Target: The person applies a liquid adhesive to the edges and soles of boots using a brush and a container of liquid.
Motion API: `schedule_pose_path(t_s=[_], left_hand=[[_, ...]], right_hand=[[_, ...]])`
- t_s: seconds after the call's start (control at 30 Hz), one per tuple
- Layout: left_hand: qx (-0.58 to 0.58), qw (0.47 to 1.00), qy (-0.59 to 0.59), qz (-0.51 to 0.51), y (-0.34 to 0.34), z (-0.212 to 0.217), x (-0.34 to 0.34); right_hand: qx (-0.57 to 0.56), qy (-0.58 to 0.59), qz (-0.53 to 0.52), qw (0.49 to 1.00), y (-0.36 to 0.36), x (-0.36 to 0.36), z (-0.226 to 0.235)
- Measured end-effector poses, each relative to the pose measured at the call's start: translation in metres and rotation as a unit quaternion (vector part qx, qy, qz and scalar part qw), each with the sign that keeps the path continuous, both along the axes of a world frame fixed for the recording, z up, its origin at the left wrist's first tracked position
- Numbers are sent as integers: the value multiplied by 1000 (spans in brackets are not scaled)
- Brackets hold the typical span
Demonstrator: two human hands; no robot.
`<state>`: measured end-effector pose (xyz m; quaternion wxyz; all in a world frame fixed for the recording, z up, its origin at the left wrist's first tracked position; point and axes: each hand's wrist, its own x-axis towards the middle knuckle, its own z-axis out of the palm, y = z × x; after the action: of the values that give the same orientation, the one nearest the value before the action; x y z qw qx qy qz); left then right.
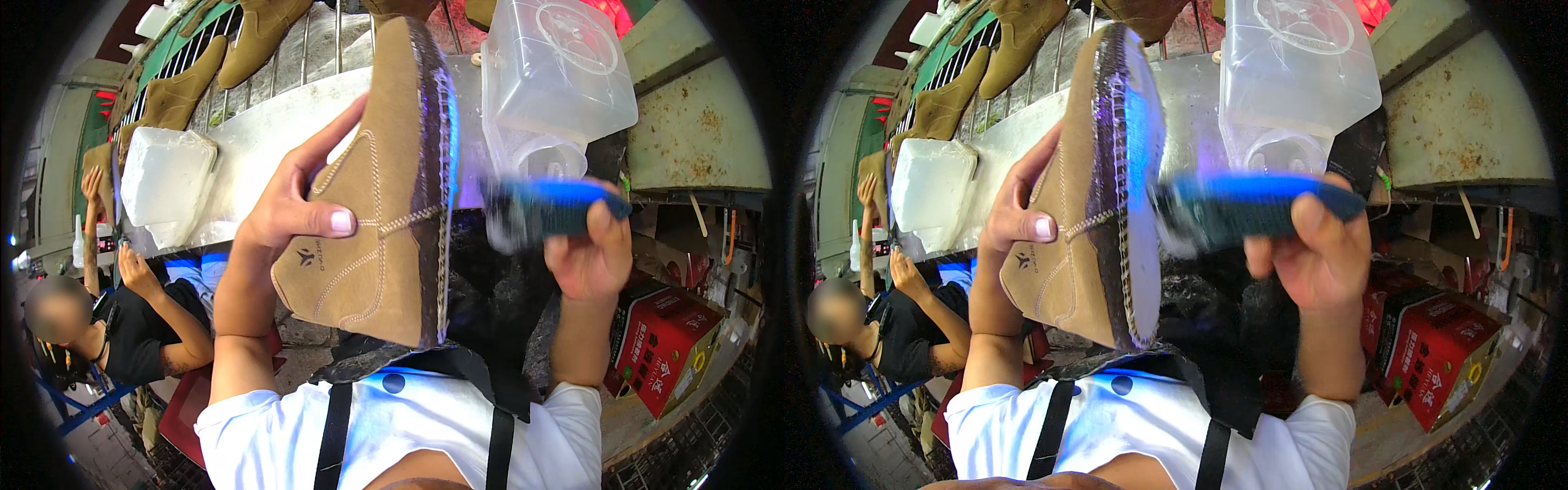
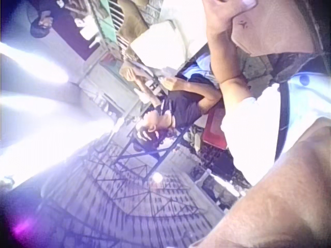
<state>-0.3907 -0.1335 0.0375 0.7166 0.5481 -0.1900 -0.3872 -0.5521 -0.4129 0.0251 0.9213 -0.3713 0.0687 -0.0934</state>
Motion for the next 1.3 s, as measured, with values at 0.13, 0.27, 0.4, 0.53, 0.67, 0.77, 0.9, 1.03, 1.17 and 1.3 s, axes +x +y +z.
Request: schedule_pose_path(t_s=[0.13,0.27,0.4,0.53,0.67,0.77,0.9,1.03,1.17,1.3], left_hand=[[-10,999,34,-6,-6,2,-15],[-12,1000,25,10,-3,4,-17],[-18,1000,12,1,2,3,-12],[-12,1000,-11,-20,1,7,-11],[-10,997,-64,-39,2,7,-8],[-5,998,-54,-31,3,12,-10],[4,998,-61,-28,3,12,-8],[25,998,-48,-35,1,17,-9],[31,997,-65,-37,0,17,-8],[28,998,-37,-32,0,16,-9]], right_hand=[[-16,-92,-57,994,20,36,-10],[-271,-139,-24,952,15,5,-2],[-352,-236,136,896,-6,-9,27],[-265,-168,77,946,-19,6,47],[-444,-164,-19,881,-20,20,54],[-543,-240,3,805,-19,16,53],[-552,-255,-10,794,-5,2,50],[-551,-247,-27,797,3,-1,51],[-586,-257,-15,768,-1,4,57],[-613,-257,28,747,-10,7,65]])
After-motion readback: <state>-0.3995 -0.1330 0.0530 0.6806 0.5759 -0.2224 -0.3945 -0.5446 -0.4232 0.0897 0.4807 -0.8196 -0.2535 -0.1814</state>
